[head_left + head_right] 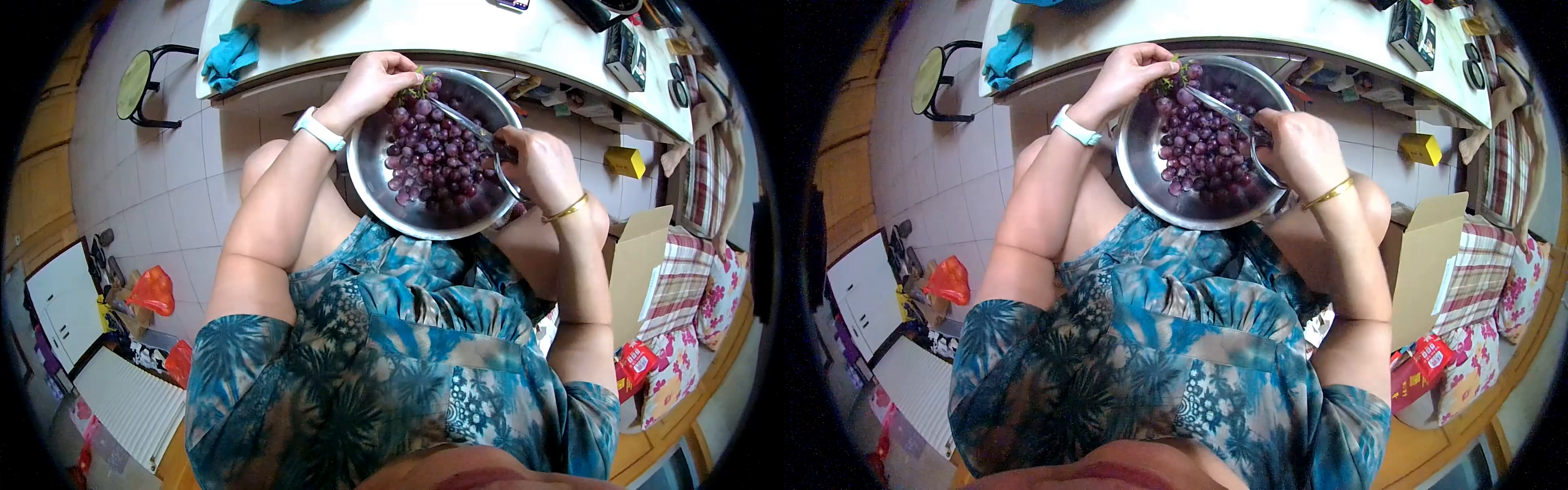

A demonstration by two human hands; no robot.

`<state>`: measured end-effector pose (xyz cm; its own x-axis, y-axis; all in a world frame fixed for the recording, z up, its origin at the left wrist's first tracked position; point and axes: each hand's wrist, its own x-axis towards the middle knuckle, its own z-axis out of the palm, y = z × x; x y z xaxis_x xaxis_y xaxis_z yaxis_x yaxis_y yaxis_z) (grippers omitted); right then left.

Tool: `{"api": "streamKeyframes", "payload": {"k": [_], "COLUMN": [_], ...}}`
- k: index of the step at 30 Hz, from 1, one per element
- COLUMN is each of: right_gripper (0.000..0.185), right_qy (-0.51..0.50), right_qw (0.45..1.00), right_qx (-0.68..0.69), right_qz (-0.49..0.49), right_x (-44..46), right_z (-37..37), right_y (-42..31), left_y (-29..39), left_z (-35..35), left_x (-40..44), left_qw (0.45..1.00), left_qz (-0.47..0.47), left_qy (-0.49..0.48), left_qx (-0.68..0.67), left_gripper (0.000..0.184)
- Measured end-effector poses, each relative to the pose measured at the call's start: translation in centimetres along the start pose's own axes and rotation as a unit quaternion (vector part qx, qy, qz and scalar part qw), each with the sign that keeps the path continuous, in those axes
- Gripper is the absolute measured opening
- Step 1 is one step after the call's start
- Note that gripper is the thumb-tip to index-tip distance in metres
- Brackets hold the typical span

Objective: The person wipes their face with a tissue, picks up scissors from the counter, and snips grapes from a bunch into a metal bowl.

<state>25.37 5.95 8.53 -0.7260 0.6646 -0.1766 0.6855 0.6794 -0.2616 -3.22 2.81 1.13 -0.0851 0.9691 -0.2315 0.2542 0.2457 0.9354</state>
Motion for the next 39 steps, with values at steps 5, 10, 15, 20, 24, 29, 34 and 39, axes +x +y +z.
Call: {"api": "streamKeyframes", "payload": {"k": [5,10,15,20,24,29,34,39], "right_gripper": [0.029,0.038,0.037,0.041,0.042,0.037,0.037,0.041], "right_qy": [-0.047,-0.088,-0.109,-0.109,-0.089,-0.109,-0.118,-0.121], "right_qw": [0.998,0.995,0.994,0.994,0.996,0.994,0.993,0.992], "right_qx": [-0.025,-0.051,-0.014,0.003,0.000,0.000,0.000,0.002], "right_qz": [-0.038,-0.014,0.013,0.025,0.001,0.024,0.018,0.026], "right_x": [2.5,4.4,3.8,3.8,3.6,3.8,3.9,3.9], "right_z": [-2.3,-1.2,-0.1,0.2,0.5,0.6,0.8,0.5], "right_y": [0.4,0.2,0.8,1.2,1.9,1.9,2.2,1.7], "left_y": [-0.7,-0.4,-1.2,-0.8,-1.2,-1.3,-1.2,-0.6], "left_z": [-0.4,-0.2,0.0,-0.1,0.2,0.5,0.5,0.5], "left_x": [0.2,0.1,0.2,0.2,0.4,0.4,0.4,0.0], "left_qw": [1.000,1.000,1.000,0.999,0.999,0.999,0.999,0.999], "left_qz": [0.020,0.019,0.010,0.008,0.024,0.021,0.027,0.021], "left_qy": [0.006,0.018,-0.004,-0.002,-0.021,-0.033,-0.039,-0.041], "left_qx": [0.002,-0.011,0.012,0.048,0.033,0.015,0.023,0.018], "left_gripper": [0.023,0.022,0.021,0.021,0.021,0.021,0.020,0.021]}}
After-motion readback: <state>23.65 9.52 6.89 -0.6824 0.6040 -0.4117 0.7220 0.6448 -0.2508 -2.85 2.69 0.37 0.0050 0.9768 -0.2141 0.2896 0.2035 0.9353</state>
